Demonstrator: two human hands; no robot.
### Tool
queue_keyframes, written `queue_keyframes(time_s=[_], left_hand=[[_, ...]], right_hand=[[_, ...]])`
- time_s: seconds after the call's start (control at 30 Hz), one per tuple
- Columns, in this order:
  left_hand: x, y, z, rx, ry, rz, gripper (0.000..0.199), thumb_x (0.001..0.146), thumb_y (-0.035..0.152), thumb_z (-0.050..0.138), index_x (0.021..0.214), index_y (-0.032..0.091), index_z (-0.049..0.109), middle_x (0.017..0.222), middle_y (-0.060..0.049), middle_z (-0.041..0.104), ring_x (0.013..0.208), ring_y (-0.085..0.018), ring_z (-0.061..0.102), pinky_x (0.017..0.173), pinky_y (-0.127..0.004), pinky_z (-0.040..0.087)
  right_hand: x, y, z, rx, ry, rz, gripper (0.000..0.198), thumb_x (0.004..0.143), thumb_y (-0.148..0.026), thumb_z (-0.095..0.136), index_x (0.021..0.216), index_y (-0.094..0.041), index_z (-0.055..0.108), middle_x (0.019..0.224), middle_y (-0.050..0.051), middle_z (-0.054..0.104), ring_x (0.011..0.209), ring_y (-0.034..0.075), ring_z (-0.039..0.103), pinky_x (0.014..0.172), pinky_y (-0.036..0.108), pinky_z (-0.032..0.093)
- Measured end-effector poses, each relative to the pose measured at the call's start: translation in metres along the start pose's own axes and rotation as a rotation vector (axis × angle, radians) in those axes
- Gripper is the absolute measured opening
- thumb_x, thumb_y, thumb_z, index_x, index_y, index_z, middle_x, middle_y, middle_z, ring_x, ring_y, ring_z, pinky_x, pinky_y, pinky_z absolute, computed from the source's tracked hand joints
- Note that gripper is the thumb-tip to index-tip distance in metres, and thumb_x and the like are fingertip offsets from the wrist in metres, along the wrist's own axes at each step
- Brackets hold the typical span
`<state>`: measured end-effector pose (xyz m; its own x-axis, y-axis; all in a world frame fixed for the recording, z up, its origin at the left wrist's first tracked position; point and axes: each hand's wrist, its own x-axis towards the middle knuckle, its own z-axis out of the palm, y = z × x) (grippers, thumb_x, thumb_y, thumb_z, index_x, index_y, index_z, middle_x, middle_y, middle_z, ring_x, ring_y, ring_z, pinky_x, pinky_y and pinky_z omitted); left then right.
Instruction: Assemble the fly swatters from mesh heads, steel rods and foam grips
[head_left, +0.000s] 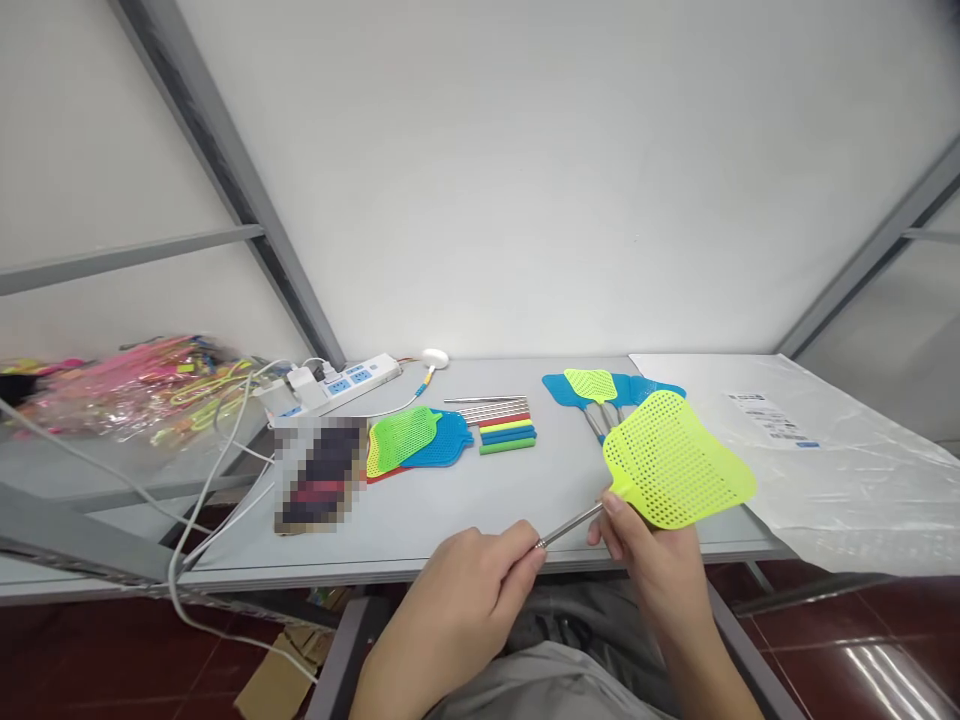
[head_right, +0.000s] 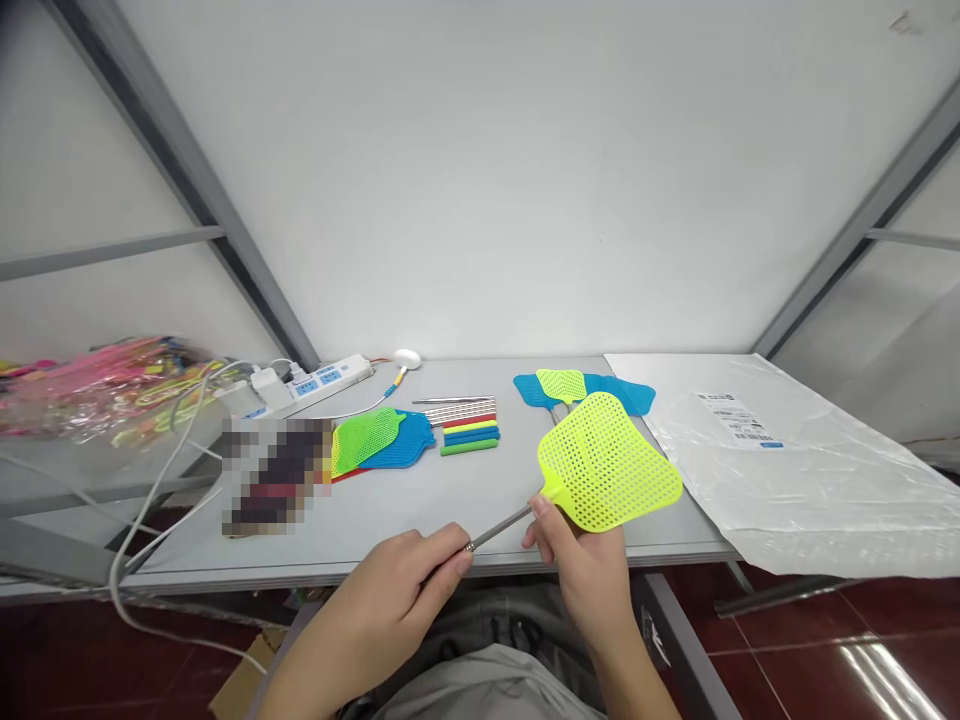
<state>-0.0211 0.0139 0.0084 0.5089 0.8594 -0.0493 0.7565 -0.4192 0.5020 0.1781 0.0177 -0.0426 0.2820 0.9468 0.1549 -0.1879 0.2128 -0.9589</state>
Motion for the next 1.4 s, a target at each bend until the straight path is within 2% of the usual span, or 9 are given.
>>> queue_keyframes(time_s=[0.1,0.27,0.43,0.73,0.83,0.93,1.07,1.23,1.4], left_hand=[[0.0,0.0,0.001,0.016,0.029,-0.015,0.032,0.102,0.04,0.03,0.081,0.026,0.048,0.069,0.003,0.058,0.069,-0.019,0.051,0.059,-0.03,0.022],[0.007,0.002,0.007,0.024,0.048,0.032,0.034,0.103,0.038,0.029,0.08,0.025,0.049,0.069,0.005,0.06,0.062,-0.017,0.046,0.063,-0.03,0.025],[0.008,-0.001,0.008,0.048,0.031,0.05,0.032,0.103,0.037,0.029,0.083,0.026,0.05,0.071,0.005,0.06,0.063,-0.018,0.047,0.061,-0.03,0.025],[0.004,-0.005,0.0,0.09,0.03,0.038,0.036,0.103,0.04,0.028,0.078,0.024,0.049,0.068,0.004,0.059,0.065,-0.018,0.05,0.064,-0.029,0.031],[0.007,-0.006,0.002,0.116,0.059,0.078,0.034,0.104,0.035,0.029,0.084,0.025,0.053,0.073,0.003,0.062,0.067,-0.017,0.053,0.067,-0.03,0.033],[0.011,-0.011,0.006,0.213,0.166,0.074,0.029,0.103,0.032,0.031,0.101,0.026,0.059,0.083,0.0,0.064,0.072,-0.019,0.055,0.07,-0.032,0.034],[0.019,-0.009,0.016,0.3,0.285,0.102,0.027,0.102,0.031,0.035,0.116,0.03,0.058,0.086,-0.002,0.062,0.075,-0.02,0.053,0.071,-0.033,0.035],[0.024,-0.006,0.02,0.207,0.31,0.121,0.021,0.101,0.031,0.041,0.1,0.025,0.061,0.085,-0.001,0.065,0.076,-0.019,0.056,0.07,-0.032,0.035],[0.021,-0.035,0.006,0.168,0.332,0.091,0.023,0.099,0.035,0.044,0.092,0.024,0.063,0.086,0.0,0.068,0.078,-0.017,0.059,0.071,-0.031,0.035]], right_hand=[[-0.005,0.006,0.013,0.127,-0.038,0.055,0.02,0.086,-0.037,0.067,0.082,-0.02,0.059,0.051,-0.007,0.044,0.045,0.01,0.045,0.055,0.029,0.047],[-0.018,0.019,0.037,0.213,-0.286,0.132,0.023,0.086,-0.04,0.066,0.082,-0.02,0.054,0.059,-0.006,0.052,0.045,0.008,0.05,0.044,0.021,0.039],[-0.013,0.018,0.03,0.146,-0.314,0.1,0.025,0.088,-0.041,0.063,0.08,-0.018,0.059,0.053,-0.006,0.051,0.046,0.009,0.051,0.049,0.023,0.041],[0.018,-0.016,-0.024,0.234,0.023,0.013,0.022,0.087,-0.04,0.066,0.083,-0.019,0.062,0.053,-0.007,0.046,0.046,0.009,0.05,0.054,0.026,0.046],[0.021,-0.016,-0.026,0.251,0.046,0.014,0.023,0.086,-0.042,0.067,0.083,-0.019,0.062,0.054,-0.007,0.046,0.046,0.01,0.05,0.054,0.026,0.045],[0.017,-0.008,-0.013,0.232,0.031,0.035,0.022,0.086,-0.042,0.067,0.088,-0.021,0.061,0.057,-0.006,0.051,0.049,0.01,0.052,0.055,0.025,0.044],[0.007,0.003,0.01,0.128,-0.154,0.081,0.025,0.086,-0.044,0.066,0.086,-0.019,0.063,0.062,-0.003,0.057,0.054,0.012,0.057,0.057,0.025,0.044],[0.003,0.004,0.012,0.008,-0.136,-0.011,0.027,0.088,-0.043,0.062,0.081,-0.018,0.068,0.064,-0.001,0.058,0.055,0.012,0.056,0.059,0.027,0.045],[0.014,-0.003,-0.018,0.007,0.016,-0.086,0.026,0.09,-0.041,0.061,0.085,-0.018,0.07,0.064,-0.002,0.055,0.057,0.012,0.055,0.061,0.028,0.044]])
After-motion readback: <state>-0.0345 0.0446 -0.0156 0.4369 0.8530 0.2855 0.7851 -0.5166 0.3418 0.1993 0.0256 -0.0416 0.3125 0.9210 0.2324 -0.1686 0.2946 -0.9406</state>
